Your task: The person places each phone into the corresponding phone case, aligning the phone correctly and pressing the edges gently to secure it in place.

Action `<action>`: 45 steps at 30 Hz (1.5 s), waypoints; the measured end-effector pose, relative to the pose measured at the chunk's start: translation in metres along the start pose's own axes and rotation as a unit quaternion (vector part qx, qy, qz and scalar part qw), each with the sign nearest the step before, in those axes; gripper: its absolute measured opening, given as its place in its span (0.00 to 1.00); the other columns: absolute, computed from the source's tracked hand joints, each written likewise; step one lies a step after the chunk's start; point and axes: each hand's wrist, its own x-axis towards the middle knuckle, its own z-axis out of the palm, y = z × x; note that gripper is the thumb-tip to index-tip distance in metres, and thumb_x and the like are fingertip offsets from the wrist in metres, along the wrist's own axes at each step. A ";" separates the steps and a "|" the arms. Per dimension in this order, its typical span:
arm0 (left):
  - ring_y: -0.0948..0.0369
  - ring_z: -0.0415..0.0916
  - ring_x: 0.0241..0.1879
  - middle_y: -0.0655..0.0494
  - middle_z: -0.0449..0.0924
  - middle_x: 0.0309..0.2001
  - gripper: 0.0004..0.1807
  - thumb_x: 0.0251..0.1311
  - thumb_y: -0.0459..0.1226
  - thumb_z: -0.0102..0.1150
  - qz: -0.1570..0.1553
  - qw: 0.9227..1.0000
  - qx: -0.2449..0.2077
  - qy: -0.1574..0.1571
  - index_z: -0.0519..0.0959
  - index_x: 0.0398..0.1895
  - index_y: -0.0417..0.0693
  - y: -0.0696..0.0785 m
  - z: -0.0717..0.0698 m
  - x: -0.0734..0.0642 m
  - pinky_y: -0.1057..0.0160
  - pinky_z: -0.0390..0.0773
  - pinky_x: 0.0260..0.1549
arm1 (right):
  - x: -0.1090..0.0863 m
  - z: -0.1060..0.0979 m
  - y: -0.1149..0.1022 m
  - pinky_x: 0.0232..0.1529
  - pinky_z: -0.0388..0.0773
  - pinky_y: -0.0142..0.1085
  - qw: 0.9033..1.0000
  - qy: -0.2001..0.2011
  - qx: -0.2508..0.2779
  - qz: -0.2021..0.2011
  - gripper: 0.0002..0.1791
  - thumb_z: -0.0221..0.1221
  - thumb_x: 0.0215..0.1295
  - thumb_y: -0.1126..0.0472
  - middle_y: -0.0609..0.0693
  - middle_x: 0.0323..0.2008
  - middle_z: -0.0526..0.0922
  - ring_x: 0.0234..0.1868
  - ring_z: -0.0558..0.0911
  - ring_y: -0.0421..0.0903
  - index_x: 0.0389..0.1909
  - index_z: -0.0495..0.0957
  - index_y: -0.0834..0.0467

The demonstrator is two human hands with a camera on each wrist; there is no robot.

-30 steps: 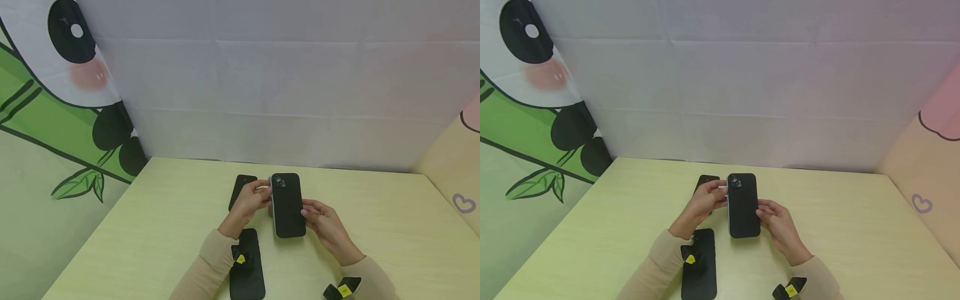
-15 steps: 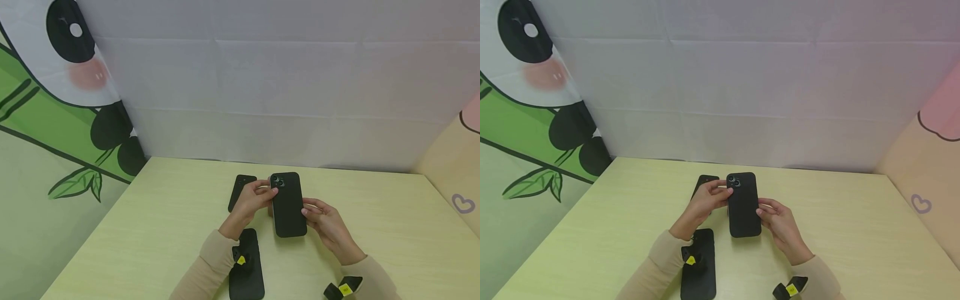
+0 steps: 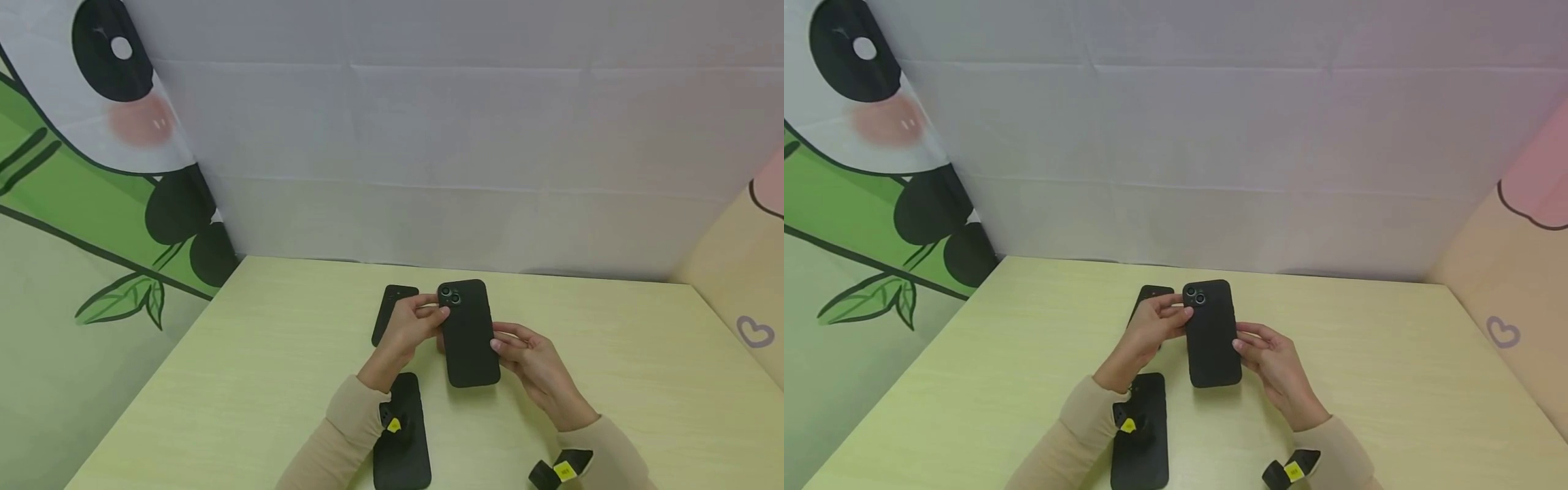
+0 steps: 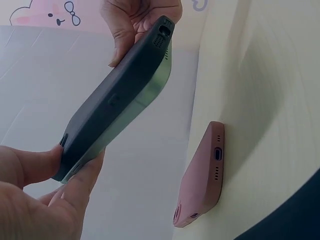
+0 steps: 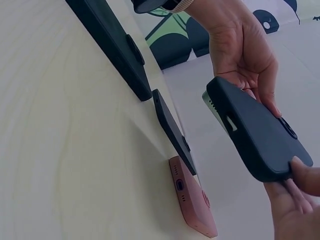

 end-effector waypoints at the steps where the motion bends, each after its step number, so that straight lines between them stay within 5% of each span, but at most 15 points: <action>1: 0.56 0.82 0.38 0.39 0.80 0.44 0.21 0.57 0.30 0.58 0.000 1.000 0.001 0.002 0.72 0.55 0.36 0.001 0.000 0.000 0.58 0.80 0.41 | 0.000 0.000 0.000 0.41 0.78 0.28 1.000 -0.006 -0.002 -0.001 0.21 0.58 0.59 0.68 0.39 0.36 0.84 0.38 0.82 0.36 0.54 0.69 0.64; 7: 0.57 0.82 0.36 0.39 0.81 0.43 0.21 0.56 0.29 0.58 -0.001 1.000 -0.001 0.007 0.72 0.54 0.36 0.007 -0.005 0.001 0.58 0.80 0.40 | 0.001 -0.002 -0.002 0.43 0.78 0.30 0.995 -0.094 -0.026 -0.005 0.28 0.56 0.62 0.66 0.41 0.39 0.82 0.41 0.81 0.38 0.60 0.60 0.73; 12: 0.59 0.82 0.34 0.39 0.81 0.42 0.20 0.56 0.29 0.58 0.005 1.000 -0.010 0.011 0.73 0.54 0.36 0.010 -0.007 0.001 0.59 0.80 0.40 | 0.002 -0.005 -0.001 0.43 0.79 0.33 0.985 -0.169 -0.030 -0.002 0.25 0.55 0.62 0.67 0.45 0.39 0.84 0.41 0.83 0.42 0.57 0.61 0.75; 22: 0.59 0.82 0.36 0.38 0.80 0.45 0.21 0.57 0.30 0.57 -0.002 1.000 -0.010 0.023 0.71 0.55 0.35 0.009 -0.003 0.001 0.59 0.80 0.40 | 0.002 -0.004 -0.001 0.38 0.80 0.33 0.991 -0.120 -0.049 0.012 0.26 0.58 0.60 0.68 0.44 0.34 0.85 0.36 0.84 0.41 0.55 0.64 0.77; 29: 0.51 0.80 0.45 0.38 0.78 0.49 0.23 0.59 0.31 0.55 -0.001 0.999 0.020 0.030 0.68 0.58 0.32 0.008 -0.002 0.001 0.59 0.80 0.40 | 0.001 -0.003 -0.001 0.37 0.80 0.32 0.991 -0.118 -0.051 0.019 0.28 0.58 0.59 0.67 0.43 0.33 0.85 0.35 0.84 0.40 0.56 0.62 0.79; 37: 0.52 0.80 0.44 0.39 0.79 0.48 0.22 0.59 0.30 0.56 -0.005 0.999 0.033 0.025 0.70 0.58 0.34 0.010 -0.002 -0.004 0.60 0.80 0.40 | 0.002 -0.003 0.001 0.42 0.79 0.33 0.987 -0.139 -0.080 0.006 0.22 0.57 0.62 0.62 0.44 0.36 0.83 0.38 0.83 0.41 0.52 0.69 0.71; 45: 0.53 0.80 0.44 0.41 0.80 0.47 0.22 0.59 0.32 0.56 -0.002 0.996 0.090 -0.008 0.70 0.58 0.36 0.007 0.004 -0.007 0.59 0.80 0.41 | 0.002 -0.002 -0.004 0.45 0.78 0.35 0.995 -0.065 -0.076 -0.026 0.22 0.55 0.64 0.56 0.42 0.36 0.82 0.39 0.81 0.40 0.52 0.68 0.67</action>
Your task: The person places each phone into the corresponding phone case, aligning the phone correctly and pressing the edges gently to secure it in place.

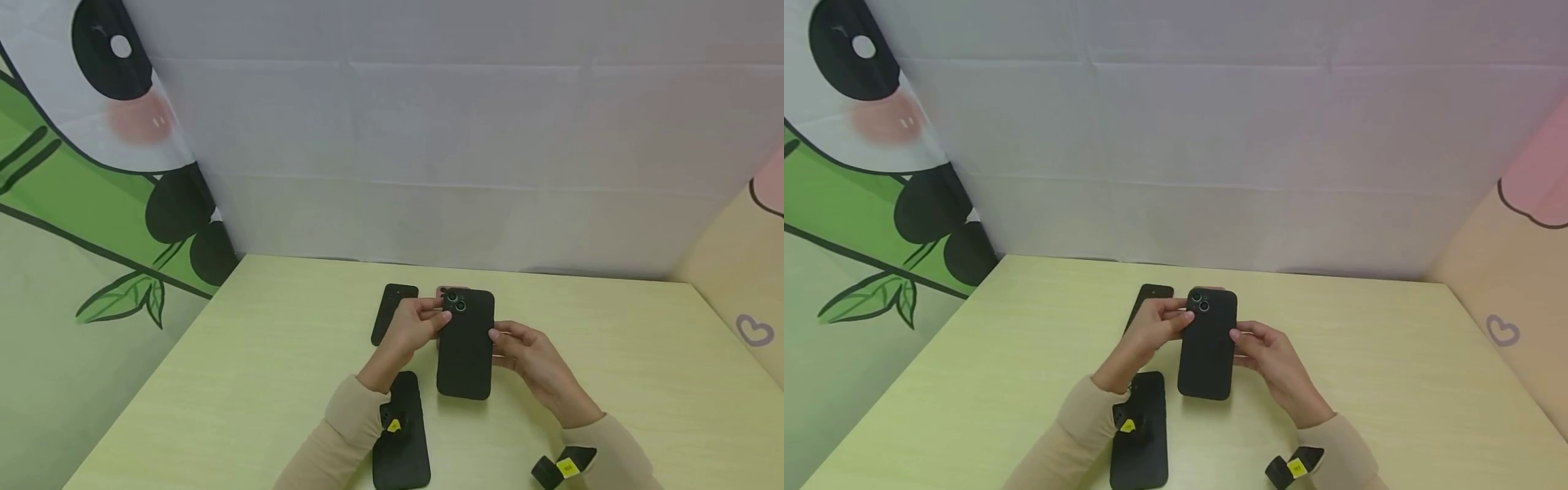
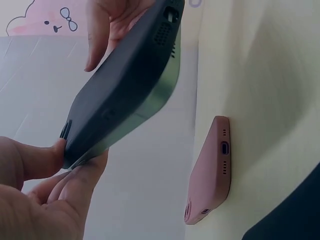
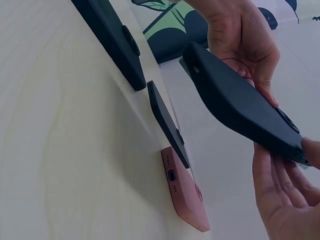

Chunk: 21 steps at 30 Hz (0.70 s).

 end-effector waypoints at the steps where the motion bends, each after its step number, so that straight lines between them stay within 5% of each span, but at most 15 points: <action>1: 0.54 0.80 0.44 0.41 0.80 0.46 0.22 0.58 0.32 0.57 0.001 1.000 0.006 -0.001 0.71 0.57 0.37 -0.001 0.001 0.000 0.60 0.80 0.41 | 0.000 0.000 0.000 0.44 0.78 0.36 1.000 0.006 0.001 -0.003 0.20 0.55 0.64 0.56 0.42 0.35 0.82 0.39 0.82 0.40 0.51 0.69 0.66; 13: 0.55 0.81 0.43 0.43 0.80 0.46 0.25 0.58 0.33 0.58 0.010 0.999 0.010 -0.046 0.69 0.59 0.41 -0.003 0.004 0.000 0.60 0.78 0.44 | -0.002 0.006 -0.002 0.35 0.80 0.36 0.996 0.076 -0.030 -0.032 0.04 0.54 0.64 0.64 0.40 0.23 0.80 0.30 0.79 0.40 0.34 0.70 0.61; 21: 0.54 0.78 0.49 0.43 0.78 0.50 0.25 0.59 0.37 0.58 0.006 0.997 0.003 -0.071 0.69 0.60 0.42 -0.004 0.007 0.002 0.57 0.76 0.49 | -0.004 0.006 -0.004 0.35 0.79 0.35 0.993 0.118 -0.020 -0.023 0.04 0.55 0.64 0.63 0.40 0.22 0.80 0.29 0.78 0.40 0.31 0.72 0.59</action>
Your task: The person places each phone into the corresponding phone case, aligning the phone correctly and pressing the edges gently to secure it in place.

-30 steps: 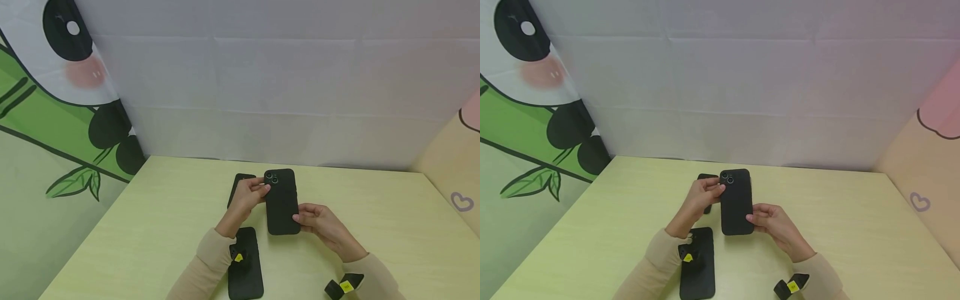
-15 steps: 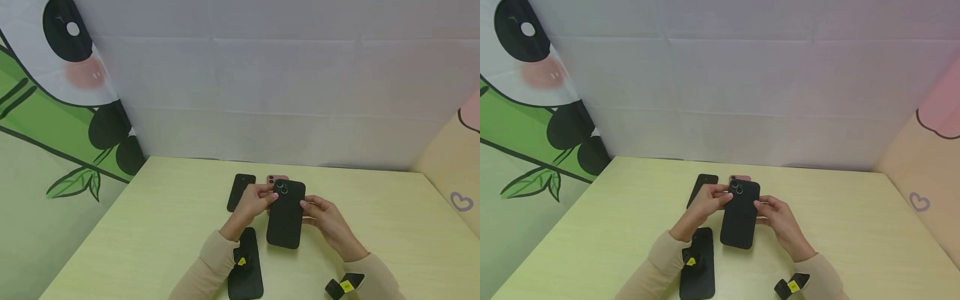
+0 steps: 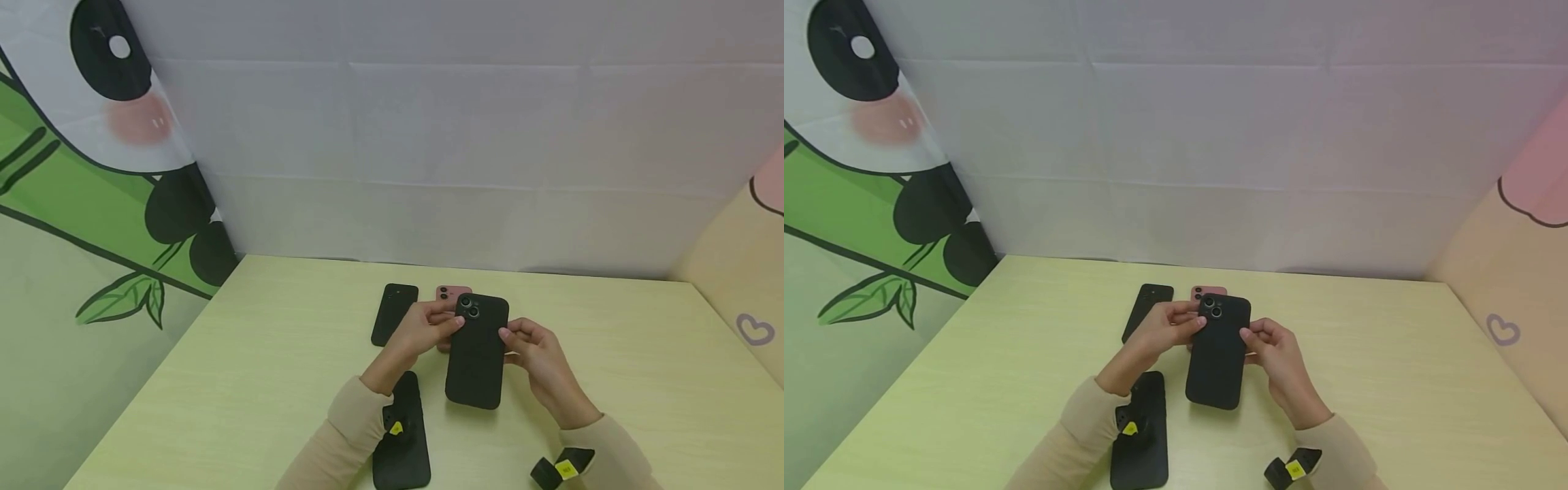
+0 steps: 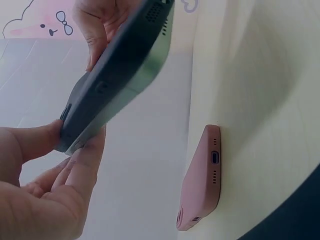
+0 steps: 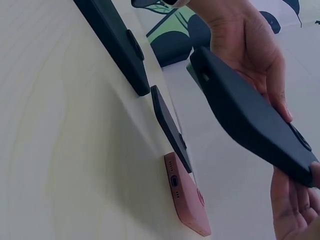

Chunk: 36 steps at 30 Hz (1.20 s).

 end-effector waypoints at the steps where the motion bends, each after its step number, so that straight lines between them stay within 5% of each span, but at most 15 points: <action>1: 0.54 0.77 0.50 0.44 0.77 0.51 0.25 0.59 0.38 0.58 -0.004 1.000 0.008 -0.002 0.69 0.60 0.43 0.000 0.000 0.001 0.57 0.75 0.51 | 0.000 0.000 0.000 0.35 0.78 0.34 1.000 0.007 0.001 0.003 0.04 0.55 0.64 0.63 0.40 0.22 0.80 0.29 0.78 0.39 0.31 0.72 0.59; 5: 0.54 0.76 0.51 0.45 0.76 0.53 0.25 0.59 0.41 0.57 -0.018 0.999 0.040 -0.028 0.69 0.60 0.44 -0.002 0.000 0.002 0.56 0.75 0.51 | -0.001 0.001 -0.002 0.35 0.78 0.33 0.999 0.032 0.012 0.016 0.04 0.55 0.63 0.63 0.40 0.21 0.79 0.28 0.77 0.39 0.32 0.73 0.59; 12: 0.57 0.80 0.33 0.49 0.79 0.36 0.14 0.58 0.40 0.58 -0.040 0.986 0.095 -0.131 0.74 0.43 0.40 -0.003 -0.006 -0.002 0.59 0.81 0.35 | -0.003 -0.002 -0.007 0.36 0.77 0.30 0.995 0.077 0.062 0.029 0.05 0.52 0.65 0.64 0.40 0.24 0.77 0.29 0.77 0.38 0.29 0.73 0.55; 17: 0.47 0.82 0.34 0.46 0.80 0.36 0.13 0.57 0.34 0.59 -0.048 0.980 0.084 -0.173 0.72 0.42 0.36 -0.002 -0.008 -0.005 0.55 0.81 0.33 | -0.003 -0.008 -0.011 0.36 0.77 0.29 0.990 0.087 0.107 0.023 0.08 0.53 0.65 0.63 0.42 0.26 0.75 0.29 0.77 0.37 0.26 0.75 0.52; 28: 0.53 0.82 0.29 0.45 0.80 0.36 0.13 0.59 0.31 0.55 -0.034 0.987 0.097 -0.121 0.76 0.47 0.34 0.005 -0.007 -0.008 0.62 0.82 0.32 | -0.002 -0.014 -0.013 0.37 0.79 0.31 0.985 0.040 0.169 0.008 0.09 0.53 0.66 0.55 0.43 0.27 0.77 0.29 0.79 0.39 0.28 0.75 0.53; 36: 0.59 0.80 0.27 0.46 0.79 0.36 0.11 0.61 0.32 0.53 -0.043 0.986 0.133 -0.089 0.77 0.44 0.35 0.012 -0.009 -0.011 0.64 0.81 0.33 | 0.001 -0.017 -0.014 0.32 0.81 0.32 0.986 0.029 0.163 -0.027 0.14 0.48 0.66 0.47 0.43 0.29 0.81 0.26 0.82 0.39 0.43 0.73 0.50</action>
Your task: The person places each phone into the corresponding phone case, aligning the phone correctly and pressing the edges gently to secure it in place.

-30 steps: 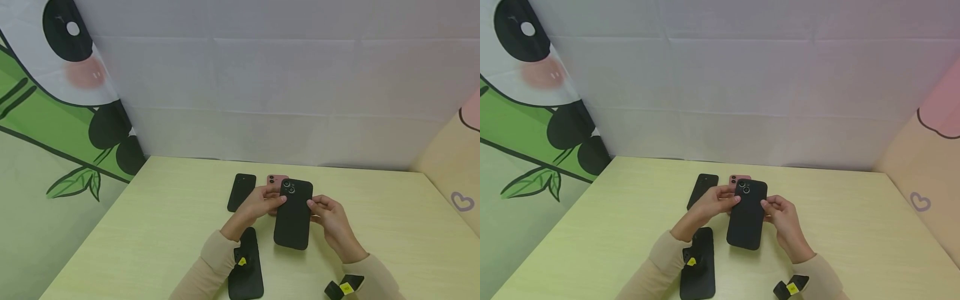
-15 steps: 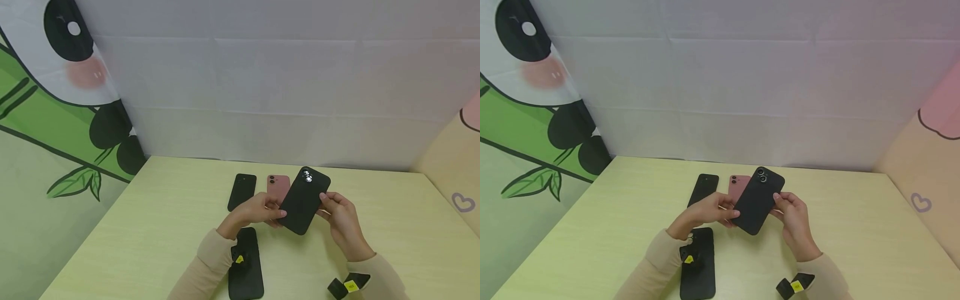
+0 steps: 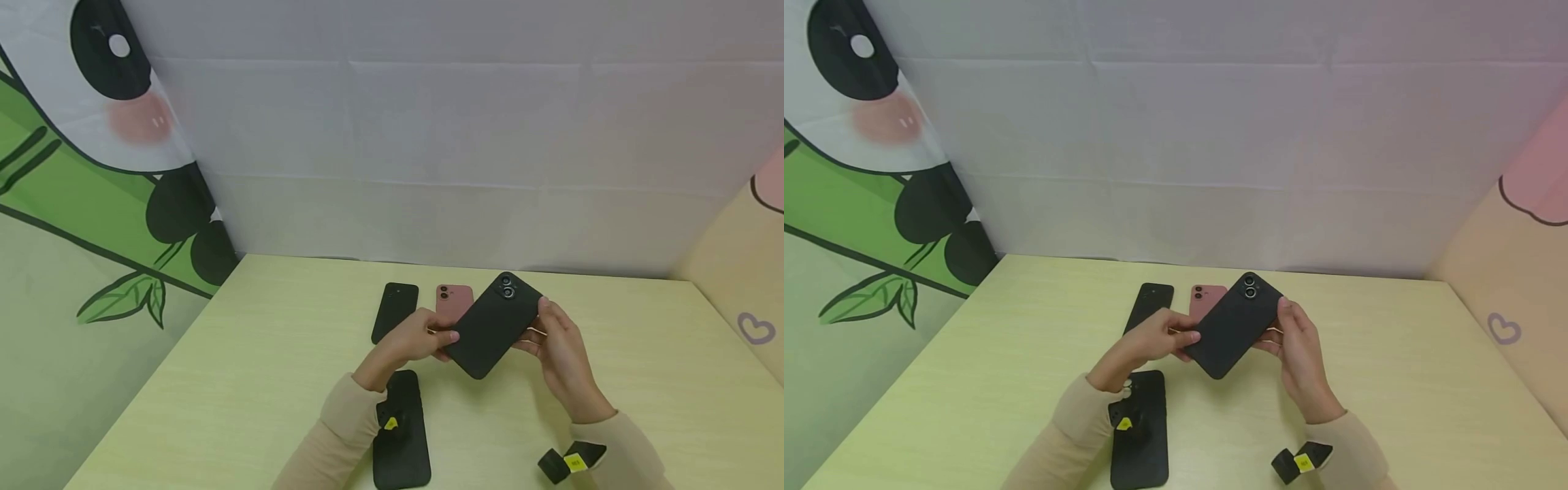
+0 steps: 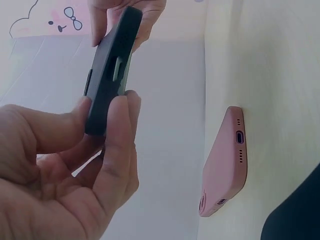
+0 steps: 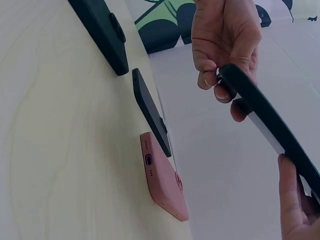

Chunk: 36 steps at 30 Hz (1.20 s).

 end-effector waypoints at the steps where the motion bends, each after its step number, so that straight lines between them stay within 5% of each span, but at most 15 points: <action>1: 0.60 0.80 0.27 0.46 0.79 0.36 0.11 0.61 0.32 0.53 -0.001 1.000 0.001 0.003 0.77 0.44 0.35 0.000 0.000 0.000 0.64 0.81 0.33 | 0.000 0.000 0.000 0.32 0.81 0.32 1.000 0.001 -0.005 -0.003 0.14 0.48 0.66 0.47 0.43 0.29 0.81 0.26 0.82 0.40 0.44 0.72 0.51; 13: 0.63 0.74 0.24 0.49 0.76 0.30 0.10 0.61 0.32 0.53 0.016 0.999 0.004 0.029 0.78 0.43 0.36 -0.001 -0.005 0.000 0.65 0.80 0.32 | 0.001 0.000 -0.001 0.35 0.79 0.29 0.999 0.030 -0.004 -0.025 0.12 0.52 0.65 0.50 0.42 0.32 0.79 0.31 0.81 0.37 0.36 0.79 0.52; 21: 0.62 0.78 0.26 0.47 0.77 0.34 0.16 0.60 0.32 0.55 0.023 0.998 -0.029 -0.045 0.74 0.50 0.35 -0.006 -0.012 -0.001 0.63 0.81 0.34 | 0.000 0.002 0.000 0.30 0.78 0.28 0.997 0.074 0.008 -0.016 0.11 0.55 0.62 0.51 0.42 0.26 0.80 0.26 0.80 0.37 0.29 0.82 0.51; 36: 0.54 0.80 0.27 0.56 0.74 0.24 0.07 0.59 0.36 0.58 0.043 0.993 -0.003 -0.113 0.76 0.31 0.39 -0.011 -0.013 0.002 0.63 0.81 0.32 | -0.001 0.004 0.000 0.27 0.77 0.28 0.993 0.111 -0.025 -0.036 0.13 0.55 0.62 0.52 0.43 0.23 0.78 0.22 0.78 0.37 0.23 0.82 0.52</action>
